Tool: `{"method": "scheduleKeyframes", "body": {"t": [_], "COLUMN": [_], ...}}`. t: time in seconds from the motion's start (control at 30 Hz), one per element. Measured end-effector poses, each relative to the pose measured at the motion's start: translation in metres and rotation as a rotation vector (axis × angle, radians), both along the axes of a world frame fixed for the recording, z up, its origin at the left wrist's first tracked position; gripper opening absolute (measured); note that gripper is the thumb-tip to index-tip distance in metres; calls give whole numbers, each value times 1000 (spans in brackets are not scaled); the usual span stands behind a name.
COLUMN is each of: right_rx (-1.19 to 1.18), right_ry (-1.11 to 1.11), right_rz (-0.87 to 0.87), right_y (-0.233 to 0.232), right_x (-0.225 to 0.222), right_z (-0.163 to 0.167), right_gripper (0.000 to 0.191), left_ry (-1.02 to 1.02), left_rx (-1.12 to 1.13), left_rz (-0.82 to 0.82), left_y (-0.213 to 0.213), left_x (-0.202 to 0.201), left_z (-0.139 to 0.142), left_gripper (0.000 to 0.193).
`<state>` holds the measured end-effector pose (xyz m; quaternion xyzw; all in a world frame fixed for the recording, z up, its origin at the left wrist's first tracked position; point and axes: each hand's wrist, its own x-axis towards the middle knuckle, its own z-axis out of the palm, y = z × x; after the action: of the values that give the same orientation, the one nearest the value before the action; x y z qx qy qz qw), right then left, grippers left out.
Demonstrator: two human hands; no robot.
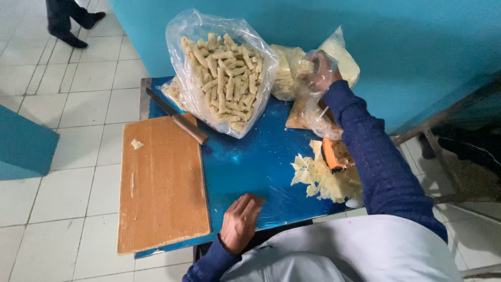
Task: The person sits at a blue table and assembles filled snack wrappers. They spoon a brown powdery filling from a plastic bag onto thin square sheets, fold the sheets over the filling by hand, and stack the folded pieces in a zigzag pile on the table, occasionally moving scraps aside.
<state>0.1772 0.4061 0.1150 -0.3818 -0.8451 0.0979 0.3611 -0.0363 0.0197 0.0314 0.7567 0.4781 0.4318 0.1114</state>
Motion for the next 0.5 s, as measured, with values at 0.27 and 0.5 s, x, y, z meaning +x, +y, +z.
{"method": "scheduleKeyframes", "body": {"t": [0.27,0.5], "right_rx": [167,-43], "right_ry": [-230,-140], "right_rz": [-31,-165], "right_y": [4,-16], "right_x": [11,63], "right_z": [-9,-9], "right_gripper": [56,48], "left_ry": [-55,-115], "left_rx": [10,-48], "left_rz": [-5,26], "left_y": [-2,-3], "left_x": [-2,-3], "left_z": [-12,-9], "left_gripper": [19,15]}}
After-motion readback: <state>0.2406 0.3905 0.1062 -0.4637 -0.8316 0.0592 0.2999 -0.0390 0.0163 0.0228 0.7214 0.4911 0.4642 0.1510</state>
